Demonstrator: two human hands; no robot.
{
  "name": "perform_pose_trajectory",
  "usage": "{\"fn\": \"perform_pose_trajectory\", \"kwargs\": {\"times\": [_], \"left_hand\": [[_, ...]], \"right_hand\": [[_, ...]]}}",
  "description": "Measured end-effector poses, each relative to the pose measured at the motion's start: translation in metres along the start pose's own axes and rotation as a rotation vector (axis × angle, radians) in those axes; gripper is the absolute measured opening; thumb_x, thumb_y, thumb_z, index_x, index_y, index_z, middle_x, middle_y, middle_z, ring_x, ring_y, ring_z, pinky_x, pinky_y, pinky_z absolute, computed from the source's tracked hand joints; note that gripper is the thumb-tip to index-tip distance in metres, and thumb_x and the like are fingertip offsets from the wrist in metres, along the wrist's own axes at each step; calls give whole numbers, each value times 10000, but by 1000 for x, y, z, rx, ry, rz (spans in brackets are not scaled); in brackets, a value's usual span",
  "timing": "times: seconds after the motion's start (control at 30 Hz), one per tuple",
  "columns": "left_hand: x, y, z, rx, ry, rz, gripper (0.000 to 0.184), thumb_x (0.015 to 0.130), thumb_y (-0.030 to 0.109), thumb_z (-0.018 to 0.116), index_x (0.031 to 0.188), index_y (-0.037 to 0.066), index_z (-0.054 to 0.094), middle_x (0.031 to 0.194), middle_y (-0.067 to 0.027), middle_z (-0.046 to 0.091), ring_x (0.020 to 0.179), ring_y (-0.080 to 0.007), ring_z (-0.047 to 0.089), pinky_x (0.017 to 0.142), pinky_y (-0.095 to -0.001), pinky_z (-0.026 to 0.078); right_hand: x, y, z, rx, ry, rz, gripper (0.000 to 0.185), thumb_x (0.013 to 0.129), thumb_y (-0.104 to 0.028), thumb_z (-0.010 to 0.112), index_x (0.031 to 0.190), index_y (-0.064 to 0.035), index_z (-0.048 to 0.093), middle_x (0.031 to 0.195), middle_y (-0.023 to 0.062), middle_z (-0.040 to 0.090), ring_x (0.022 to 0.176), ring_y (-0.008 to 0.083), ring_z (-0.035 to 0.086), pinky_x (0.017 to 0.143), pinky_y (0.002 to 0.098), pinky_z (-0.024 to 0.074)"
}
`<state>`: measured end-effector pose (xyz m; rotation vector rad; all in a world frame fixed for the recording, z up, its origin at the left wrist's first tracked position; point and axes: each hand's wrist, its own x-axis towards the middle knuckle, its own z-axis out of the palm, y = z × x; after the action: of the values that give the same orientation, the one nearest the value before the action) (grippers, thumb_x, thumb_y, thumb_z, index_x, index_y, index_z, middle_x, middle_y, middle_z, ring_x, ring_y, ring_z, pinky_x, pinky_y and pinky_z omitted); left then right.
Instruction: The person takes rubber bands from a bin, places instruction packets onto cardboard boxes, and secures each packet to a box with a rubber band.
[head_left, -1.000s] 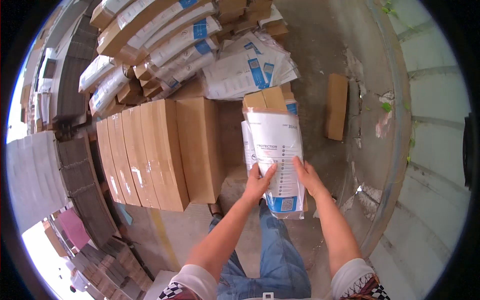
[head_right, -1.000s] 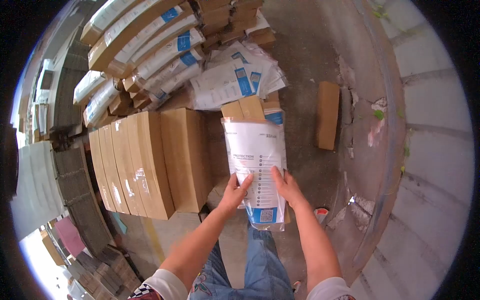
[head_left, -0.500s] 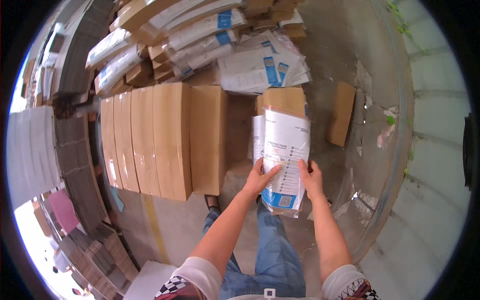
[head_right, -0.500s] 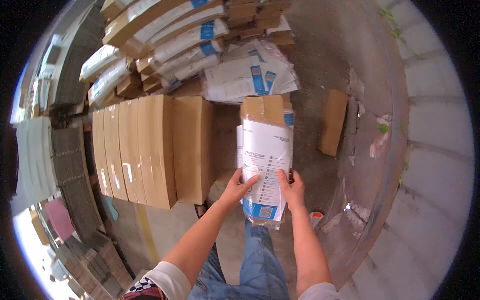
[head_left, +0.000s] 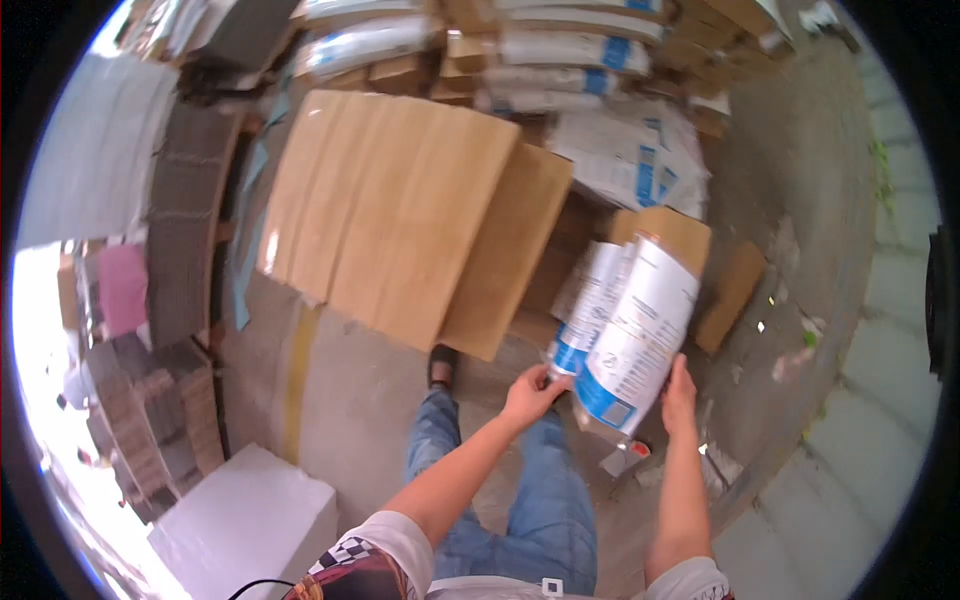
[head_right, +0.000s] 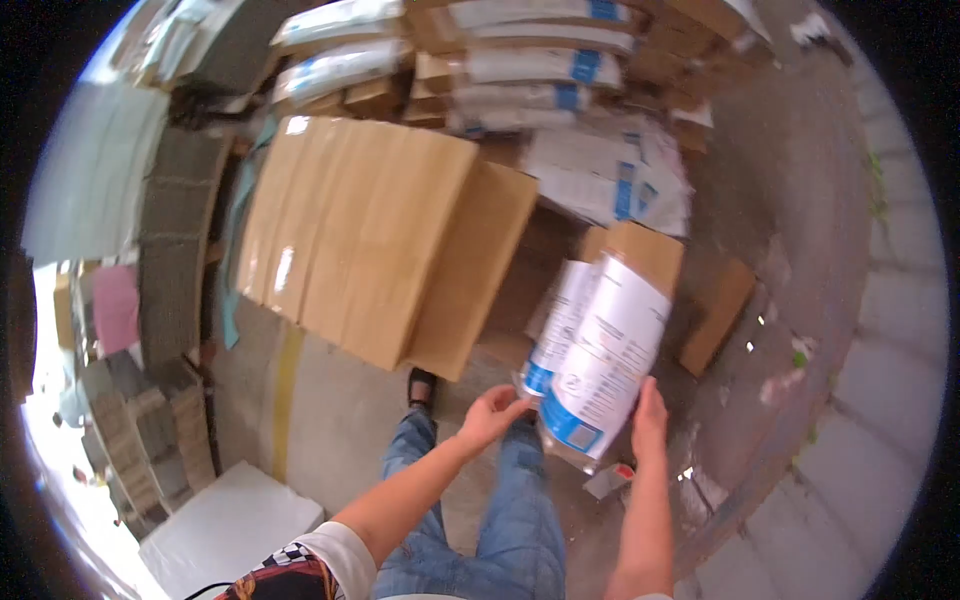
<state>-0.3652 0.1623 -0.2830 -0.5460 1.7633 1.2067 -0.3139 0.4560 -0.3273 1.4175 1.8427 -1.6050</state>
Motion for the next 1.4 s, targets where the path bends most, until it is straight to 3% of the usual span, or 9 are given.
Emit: {"fn": "perform_pose_trajectory", "kwargs": {"times": [0.2, 0.4, 0.7, 0.8, 0.87, 0.97, 1.13, 1.27, 1.4], "left_hand": [[-76, -122, -80, -143, 312, -96, 578, 763, 445, 676, 1124, 7, 566, 1063, -136, 615, 970, -207, 584, 833, -302, 457], [-147, -235, -158, -386, 594, -276, 592, 737, 459, 689, 1118, 19, 584, 1019, -125, 637, 935, -209, 604, 825, -308, 467], [-183, -301, -320, -494, 610, -119, 565, 755, 451, 664, 1107, 16, 595, 1040, -147, 635, 980, -234, 600, 856, -327, 460], [-215, -303, -423, -558, 704, -76, 557, 765, 447, 650, 1112, 16, 589, 1044, -145, 635, 994, -254, 595, 861, -339, 458], [-226, -328, -484, -515, 822, -65, 500, 776, 403, 655, 1070, 2, 602, 969, -111, 639, 901, -195, 582, 790, -310, 461], [-218, -358, -560, -591, 954, 43, 339, 803, 269, 651, 992, -11, 622, 861, -57, 638, 779, -126, 561, 698, -275, 459], [-245, -306, -621, -548, 896, 64, 379, 793, 278, 668, 1025, -16, 611, 918, -79, 632, 852, -157, 567, 770, -286, 447], [-223, -304, -629, -617, 703, 107, 334, 785, 262, 675, 975, -9, 628, 831, -43, 604, 778, -123, 532, 697, -263, 424], [-219, -326, -642, -461, 555, -161, 367, 757, 200, 703, 1012, -51, 624, 946, -130, 644, 878, -190, 590, 780, -319, 462]], "right_hand": [[-21, -30, 15, -8, 416, -320, 491, 923, -357, 500, 1202, 47, 479, 1224, 143, 522, 1117, 222, 486, 968, 322, 356], [-82, -61, 51, -272, 462, -569, 455, 929, -302, 499, 1190, 70, 482, 1206, 204, 521, 1087, 257, 517, 934, 332, 400], [-133, 60, 156, -751, 174, -750, 289, 919, -178, 473, 1028, 82, 539, 1010, 237, 583, 909, 315, 556, 850, 385, 427], [-203, 70, 257, -857, -254, -565, 350, 833, -245, 588, 996, 64, 568, 995, 212, 590, 907, 309, 567, 796, 389, 453], [-280, 50, 333, -1084, -281, -1002, 393, 789, -269, 626, 1039, 31, 575, 990, 211, 586, 926, 313, 569, 787, 396, 460], [-369, -18, 416, -1079, -499, -1054, 386, 781, -276, 629, 1075, -30, 584, 1024, 166, 580, 902, 303, 575, 789, 373, 467], [-375, -73, 459, -1019, -361, -811, 376, 785, -290, 634, 1068, -44, 602, 1008, 188, 603, 796, 273, 623, 762, 363, 490], [-338, -84, 469, -1055, -280, -647, 370, 813, -314, 591, 1068, -47, 598, 1033, 205, 598, 952, 347, 577, 832, 410, 460], [-325, -109, 493, -1165, -247, -444, 407, 819, -359, 561, 1077, -46, 596, 1050, 173, 615, 989, 334, 581, 854, 399, 461]]}}
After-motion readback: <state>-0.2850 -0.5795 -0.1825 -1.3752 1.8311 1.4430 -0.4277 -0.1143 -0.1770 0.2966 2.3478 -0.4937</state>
